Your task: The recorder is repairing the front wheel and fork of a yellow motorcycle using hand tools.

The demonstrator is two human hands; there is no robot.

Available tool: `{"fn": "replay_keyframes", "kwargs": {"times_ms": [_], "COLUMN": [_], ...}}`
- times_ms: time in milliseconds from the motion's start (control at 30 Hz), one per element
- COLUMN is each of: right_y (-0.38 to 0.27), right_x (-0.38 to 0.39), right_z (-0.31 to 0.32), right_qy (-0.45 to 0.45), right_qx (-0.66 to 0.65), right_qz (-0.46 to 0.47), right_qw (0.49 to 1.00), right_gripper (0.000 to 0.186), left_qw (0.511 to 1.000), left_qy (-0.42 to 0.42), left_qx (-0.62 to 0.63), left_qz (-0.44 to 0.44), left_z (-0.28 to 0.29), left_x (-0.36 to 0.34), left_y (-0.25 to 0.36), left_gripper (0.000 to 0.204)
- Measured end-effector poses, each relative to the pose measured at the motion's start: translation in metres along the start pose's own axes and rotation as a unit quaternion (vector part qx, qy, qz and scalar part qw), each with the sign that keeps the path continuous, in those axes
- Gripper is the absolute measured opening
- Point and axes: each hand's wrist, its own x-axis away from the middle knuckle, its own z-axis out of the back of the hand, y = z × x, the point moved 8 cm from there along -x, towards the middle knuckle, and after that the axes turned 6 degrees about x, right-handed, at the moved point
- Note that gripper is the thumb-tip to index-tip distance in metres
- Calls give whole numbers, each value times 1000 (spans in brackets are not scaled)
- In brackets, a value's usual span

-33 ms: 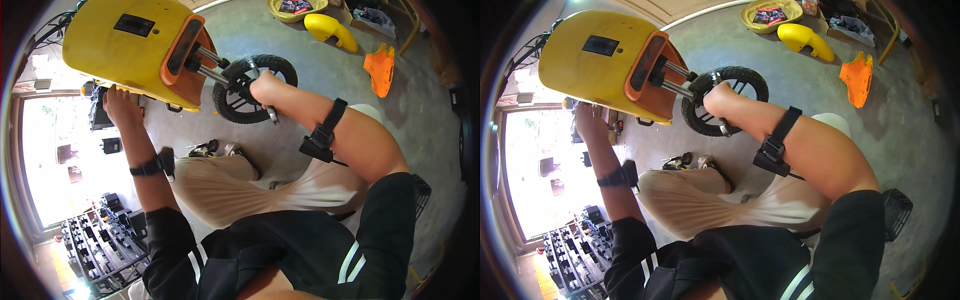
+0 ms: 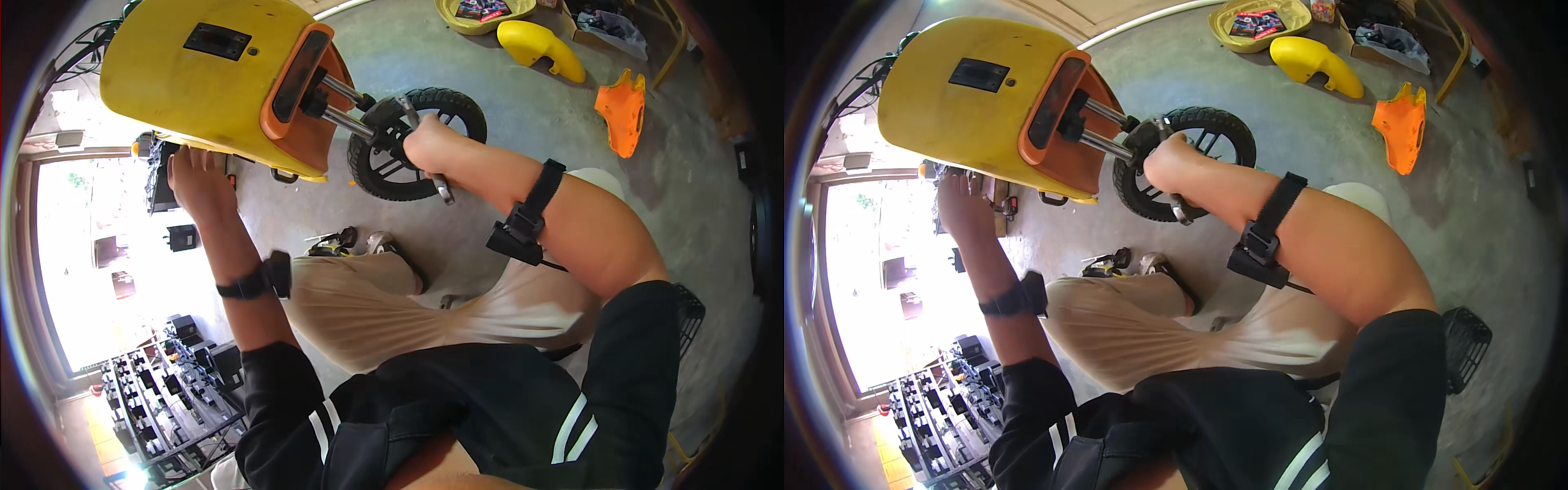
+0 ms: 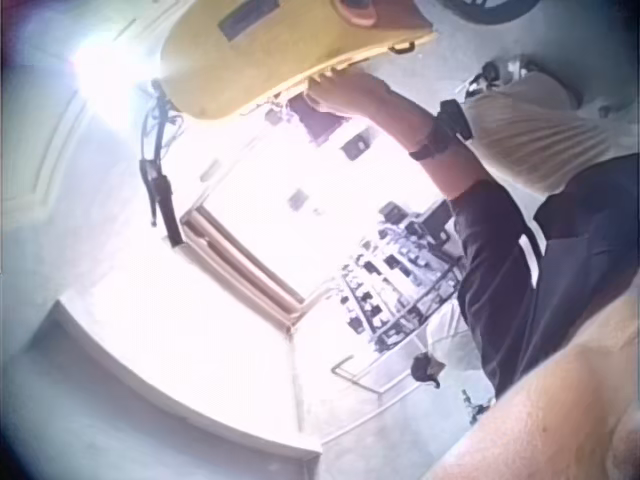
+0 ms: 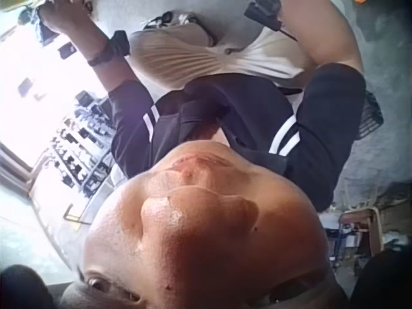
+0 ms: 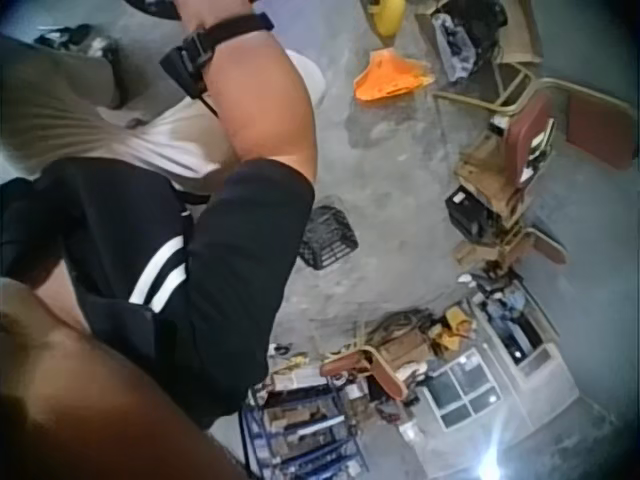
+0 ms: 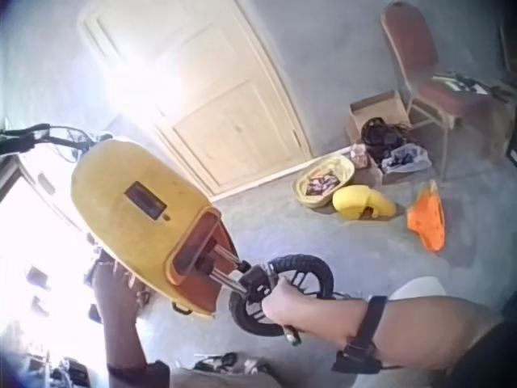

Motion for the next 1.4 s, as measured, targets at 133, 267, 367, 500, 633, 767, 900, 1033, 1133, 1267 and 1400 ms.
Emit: {"fn": "replay_keyframes", "kwargs": {"times_ms": [133, 267, 367, 500, 633, 767, 900, 1033, 1133, 1267, 1400], "right_y": [-42, -62, -50, -19, -8, -3, 1, 9, 16, 13, 5], "right_x": [15, 1, -24, -55, -73, -65, -30, 8, 25, 40, 51], "right_z": [-6, 11, 35, 56, 58, 59, 66, 62, 56, 43, 38], "right_qy": [-14, -35, -12, 47, 26, -2, 17, -6, -38, -59, -56], "right_qx": [153, 217, 136, -17, 199, 68, 28, 3, 32, 162, 208], "right_qz": [78, 82, 20, -31, 6, 3, -19, -23, -31, 24, 49], "right_qw": [985, 972, 990, 998, 980, 998, 999, 1000, 998, 985, 975], "right_gripper": [26, 27, 22, 26, 24, 21, 24, 16, 16, 19, 18], "left_qw": [970, 906, 897, 890, 900, 873, 892, 887, 872, 876, 873], "left_qy": [-41, -119, -184, -235, -277, -293, -325, -336, -361, -361, -359], "left_qx": [193, 244, 201, 177, 44, 14, -74, -138, -189, -217, -240], "left_qz": [143, 326, 349, 348, 334, 390, 305, 283, 271, 237, 227], "left_z": [-14, -41, -52, -57, -58, -53, -53, -50, -50, -51, -49], "left_x": [62, 103, 111, 109, 114, 122, 113, 113, 116, 113, 111], "left_y": [4, -25, -58, -102, -143, -165, -158, -148, -142, -135, -131], "left_gripper": [42, 33, 29, 29, 27, 27, 32, 30, 29, 29, 24]}}
